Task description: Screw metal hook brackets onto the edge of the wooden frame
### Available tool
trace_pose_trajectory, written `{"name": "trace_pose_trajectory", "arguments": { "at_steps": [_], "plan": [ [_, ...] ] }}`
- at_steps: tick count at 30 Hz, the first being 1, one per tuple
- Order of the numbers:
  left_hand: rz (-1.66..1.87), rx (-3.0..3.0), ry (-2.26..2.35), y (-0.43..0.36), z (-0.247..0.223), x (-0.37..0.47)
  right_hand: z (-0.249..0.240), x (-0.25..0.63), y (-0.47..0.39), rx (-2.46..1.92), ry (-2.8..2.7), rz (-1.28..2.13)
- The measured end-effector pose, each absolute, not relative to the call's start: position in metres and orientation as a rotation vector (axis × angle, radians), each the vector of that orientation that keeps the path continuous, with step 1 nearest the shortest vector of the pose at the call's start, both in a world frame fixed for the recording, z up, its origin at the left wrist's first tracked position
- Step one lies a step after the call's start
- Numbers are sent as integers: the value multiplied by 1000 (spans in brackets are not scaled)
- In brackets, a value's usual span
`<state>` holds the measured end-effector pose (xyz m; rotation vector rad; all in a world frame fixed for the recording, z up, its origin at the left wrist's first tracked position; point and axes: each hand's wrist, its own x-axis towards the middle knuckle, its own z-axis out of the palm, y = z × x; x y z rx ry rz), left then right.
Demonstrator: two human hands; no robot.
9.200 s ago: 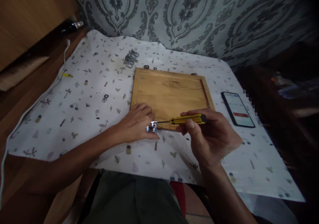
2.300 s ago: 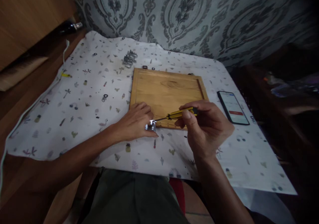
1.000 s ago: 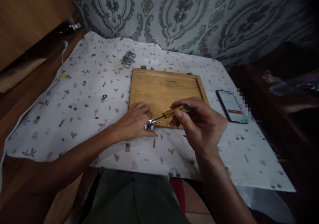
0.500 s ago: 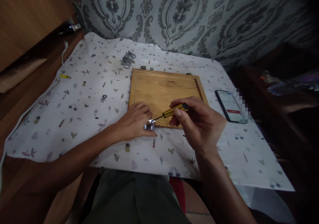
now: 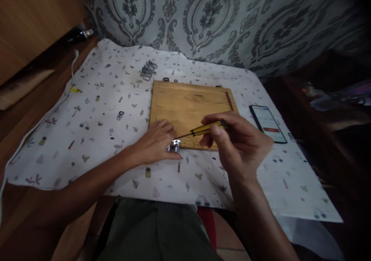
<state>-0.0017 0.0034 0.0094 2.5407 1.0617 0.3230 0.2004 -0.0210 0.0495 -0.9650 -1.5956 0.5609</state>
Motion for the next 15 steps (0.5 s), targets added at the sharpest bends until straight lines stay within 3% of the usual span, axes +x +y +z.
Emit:
{"name": "trace_pose_trajectory", "arguments": {
  "at_steps": [5, 15],
  "plan": [
    [336, 2510, 1050, 3, 8, -3, 58, 200, -28, -907, -1388, 400],
    [308, 2517, 1095, 3, 11, 0, 36, 202, -25, -1020, -1567, 505]
  ]
}}
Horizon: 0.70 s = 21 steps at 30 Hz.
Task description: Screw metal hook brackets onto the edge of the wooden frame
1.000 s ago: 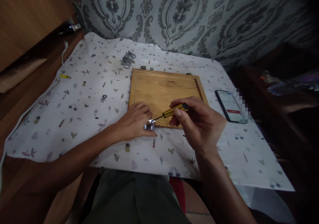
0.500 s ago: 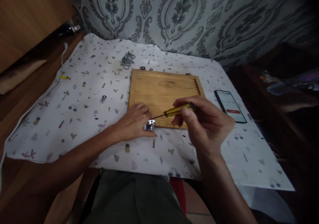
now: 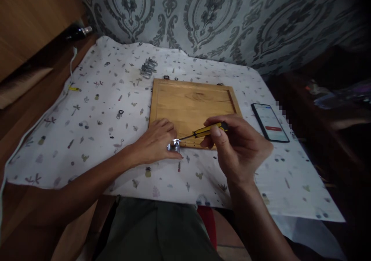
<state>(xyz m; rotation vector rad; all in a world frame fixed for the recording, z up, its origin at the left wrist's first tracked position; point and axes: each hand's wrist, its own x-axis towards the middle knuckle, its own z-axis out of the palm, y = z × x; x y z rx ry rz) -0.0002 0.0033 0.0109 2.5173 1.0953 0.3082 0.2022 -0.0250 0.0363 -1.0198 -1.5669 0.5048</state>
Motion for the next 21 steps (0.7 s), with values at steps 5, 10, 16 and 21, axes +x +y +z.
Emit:
{"name": "trace_pose_trajectory", "arguments": {
  "at_steps": [5, 10, 16, 21],
  "plan": [
    [341, 2521, 1079, 3, 10, -1, 36, 201, -25, -1049, -1566, 503],
    [354, 2512, 1069, 4, 9, -1, 36, 200, -26, -1047, -1578, 502],
    [303, 2492, 1100, 3, 12, 1, 37, 200, -27, -1007, -1621, 515],
    [272, 2500, 1106, 3, 15, 1, 39, 202, -29, -967, -1703, 507]
  ]
}}
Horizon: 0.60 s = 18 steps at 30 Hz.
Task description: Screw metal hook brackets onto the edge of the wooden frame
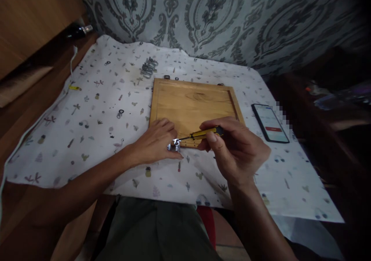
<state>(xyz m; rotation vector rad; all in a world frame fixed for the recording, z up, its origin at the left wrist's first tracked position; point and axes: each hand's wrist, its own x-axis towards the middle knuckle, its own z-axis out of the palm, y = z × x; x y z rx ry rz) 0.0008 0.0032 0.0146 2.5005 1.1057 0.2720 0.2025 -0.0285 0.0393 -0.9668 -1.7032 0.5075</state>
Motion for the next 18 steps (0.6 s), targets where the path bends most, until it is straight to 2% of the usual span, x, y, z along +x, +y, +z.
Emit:
{"name": "trace_pose_trajectory", "arguments": {
  "at_steps": [10, 18],
  "plan": [
    [296, 2503, 1096, 2, 12, 0, 50, 207, -32, -855, -1933, 461],
    [371, 2539, 1056, 4, 7, -3, 41, 201, -25, -1024, -1612, 516]
  ]
}}
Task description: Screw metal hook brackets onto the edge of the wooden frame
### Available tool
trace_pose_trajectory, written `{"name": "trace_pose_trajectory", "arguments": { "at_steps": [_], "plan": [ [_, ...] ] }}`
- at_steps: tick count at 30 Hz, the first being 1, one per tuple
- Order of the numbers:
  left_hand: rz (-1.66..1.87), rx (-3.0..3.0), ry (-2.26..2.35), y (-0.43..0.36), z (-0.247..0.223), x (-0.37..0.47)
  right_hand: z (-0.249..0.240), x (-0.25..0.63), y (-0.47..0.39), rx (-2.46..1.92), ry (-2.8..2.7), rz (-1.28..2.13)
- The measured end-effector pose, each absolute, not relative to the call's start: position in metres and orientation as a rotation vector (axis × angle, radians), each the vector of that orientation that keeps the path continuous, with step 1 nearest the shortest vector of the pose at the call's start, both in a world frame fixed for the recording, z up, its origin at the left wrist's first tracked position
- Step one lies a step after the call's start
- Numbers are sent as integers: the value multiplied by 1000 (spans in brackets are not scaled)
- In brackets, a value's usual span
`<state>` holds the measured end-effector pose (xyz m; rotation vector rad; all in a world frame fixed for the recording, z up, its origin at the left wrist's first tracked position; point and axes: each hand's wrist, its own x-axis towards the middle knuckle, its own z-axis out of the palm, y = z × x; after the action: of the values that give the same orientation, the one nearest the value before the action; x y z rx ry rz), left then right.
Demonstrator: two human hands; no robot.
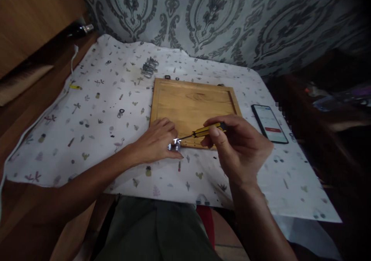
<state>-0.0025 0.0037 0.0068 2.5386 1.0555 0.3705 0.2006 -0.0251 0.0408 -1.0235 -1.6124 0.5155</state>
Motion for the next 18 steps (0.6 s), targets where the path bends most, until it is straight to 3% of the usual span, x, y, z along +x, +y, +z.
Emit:
{"name": "trace_pose_trajectory", "arguments": {
  "at_steps": [18],
  "plan": [
    [384, 2544, 1056, 3, 5, -3, 30, 202, -22, -1028, -1501, 473]
  ]
}}
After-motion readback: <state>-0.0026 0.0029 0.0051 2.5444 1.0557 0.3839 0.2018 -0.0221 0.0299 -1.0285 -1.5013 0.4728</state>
